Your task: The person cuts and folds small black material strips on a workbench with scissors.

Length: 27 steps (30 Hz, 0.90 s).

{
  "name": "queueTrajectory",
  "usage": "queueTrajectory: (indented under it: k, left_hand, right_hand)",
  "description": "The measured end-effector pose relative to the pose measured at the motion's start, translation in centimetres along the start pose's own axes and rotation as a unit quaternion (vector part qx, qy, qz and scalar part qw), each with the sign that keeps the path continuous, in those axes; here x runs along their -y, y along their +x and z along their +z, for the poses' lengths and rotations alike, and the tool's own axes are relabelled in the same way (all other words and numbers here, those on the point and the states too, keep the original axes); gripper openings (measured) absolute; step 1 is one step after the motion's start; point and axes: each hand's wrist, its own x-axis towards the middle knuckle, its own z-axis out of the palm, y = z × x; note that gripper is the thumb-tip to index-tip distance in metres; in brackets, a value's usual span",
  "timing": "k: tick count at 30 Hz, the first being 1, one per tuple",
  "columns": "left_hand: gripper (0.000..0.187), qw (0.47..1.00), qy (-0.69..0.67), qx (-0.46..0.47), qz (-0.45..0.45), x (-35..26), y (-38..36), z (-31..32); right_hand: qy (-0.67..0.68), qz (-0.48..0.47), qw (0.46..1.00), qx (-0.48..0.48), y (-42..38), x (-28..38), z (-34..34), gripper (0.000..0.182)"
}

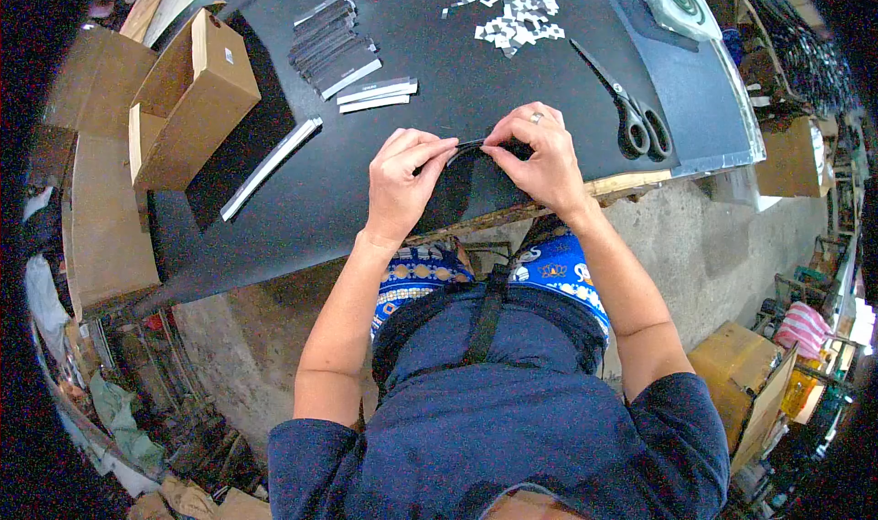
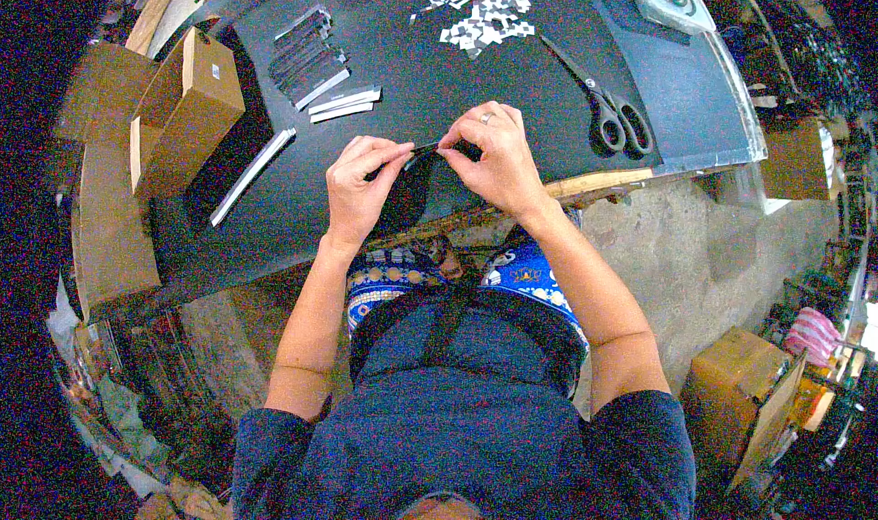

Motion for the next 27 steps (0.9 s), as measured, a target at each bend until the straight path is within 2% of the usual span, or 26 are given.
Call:
queueTrajectory:
  k: [27]
  left_hand:
    - [0.014,0.999,0.024,0.018,0.015,-0.36,0.12,-0.2]
  right_hand:
    - [-0.006,-0.015,1.0,-0.024,-0.28,-0.56,0.67,0.014]
